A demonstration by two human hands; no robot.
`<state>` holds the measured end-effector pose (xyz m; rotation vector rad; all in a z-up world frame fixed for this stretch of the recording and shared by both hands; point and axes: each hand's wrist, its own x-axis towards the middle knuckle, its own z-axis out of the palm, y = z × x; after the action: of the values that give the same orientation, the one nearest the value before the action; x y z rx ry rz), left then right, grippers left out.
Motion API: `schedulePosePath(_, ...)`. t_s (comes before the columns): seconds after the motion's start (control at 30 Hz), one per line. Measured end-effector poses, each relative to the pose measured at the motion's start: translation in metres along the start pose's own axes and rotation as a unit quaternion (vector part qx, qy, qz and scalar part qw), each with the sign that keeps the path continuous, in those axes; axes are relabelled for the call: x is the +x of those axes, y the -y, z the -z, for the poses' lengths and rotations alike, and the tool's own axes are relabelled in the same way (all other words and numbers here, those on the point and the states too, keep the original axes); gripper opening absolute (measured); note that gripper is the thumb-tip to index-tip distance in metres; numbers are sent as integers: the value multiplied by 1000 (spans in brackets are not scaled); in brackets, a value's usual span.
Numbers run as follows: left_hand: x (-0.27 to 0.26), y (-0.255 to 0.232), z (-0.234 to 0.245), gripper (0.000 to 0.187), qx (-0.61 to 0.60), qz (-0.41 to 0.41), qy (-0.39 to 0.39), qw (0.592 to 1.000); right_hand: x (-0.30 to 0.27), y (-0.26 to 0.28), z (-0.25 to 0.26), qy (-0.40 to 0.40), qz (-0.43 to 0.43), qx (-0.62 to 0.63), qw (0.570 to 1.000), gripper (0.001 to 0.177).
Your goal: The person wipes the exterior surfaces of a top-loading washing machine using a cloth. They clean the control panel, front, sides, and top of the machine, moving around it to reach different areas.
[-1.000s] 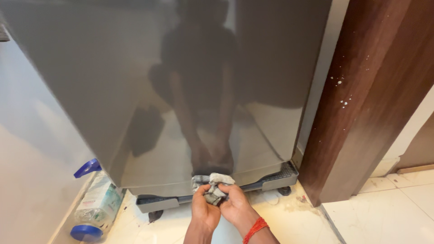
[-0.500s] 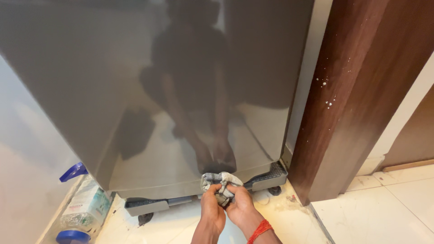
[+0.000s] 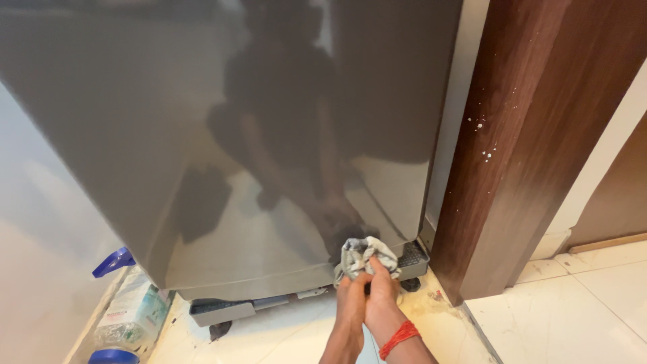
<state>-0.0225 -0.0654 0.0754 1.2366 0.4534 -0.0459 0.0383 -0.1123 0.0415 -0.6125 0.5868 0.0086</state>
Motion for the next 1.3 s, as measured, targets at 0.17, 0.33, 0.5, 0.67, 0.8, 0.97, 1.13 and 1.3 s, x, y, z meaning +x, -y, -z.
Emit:
schedulePosePath(0.17,-29,-22,-7,38,58,-44,35,997,-17,45,-25,-19,54,58,997,41)
schedulePosePath(0.33,-55,-49,-9,57,185,-132,18,974,-34,78,-41,-119,338,-109,927,80)
schedulePosePath(0.5,-75,-70,-4,51,242,-243,-8,939,-49,83,-46,-51,358,-142,921,52)
schedulePosePath(0.67,-75,-90,-11,51,153,-208,-41,965,-49,62,-53,150,461,-99,869,37)
schedulePosePath(0.8,-77,-95,-19,44,-73,-132,-68,986,-42,68,-61,40,462,-192,865,33)
schedulePosePath(0.97,-59,-133,-22,32,-147,-179,-128,964,-31,109,-93,-172,320,-125,923,41)
schedulePosePath(1.13,-72,-160,-47,32,-120,-200,-119,965,-36,124,-84,-47,239,-55,968,32)
schedulePosePath(1.3,-96,-162,-81,32,91,-236,-34,967,-26,139,-69,2,362,-144,921,28)
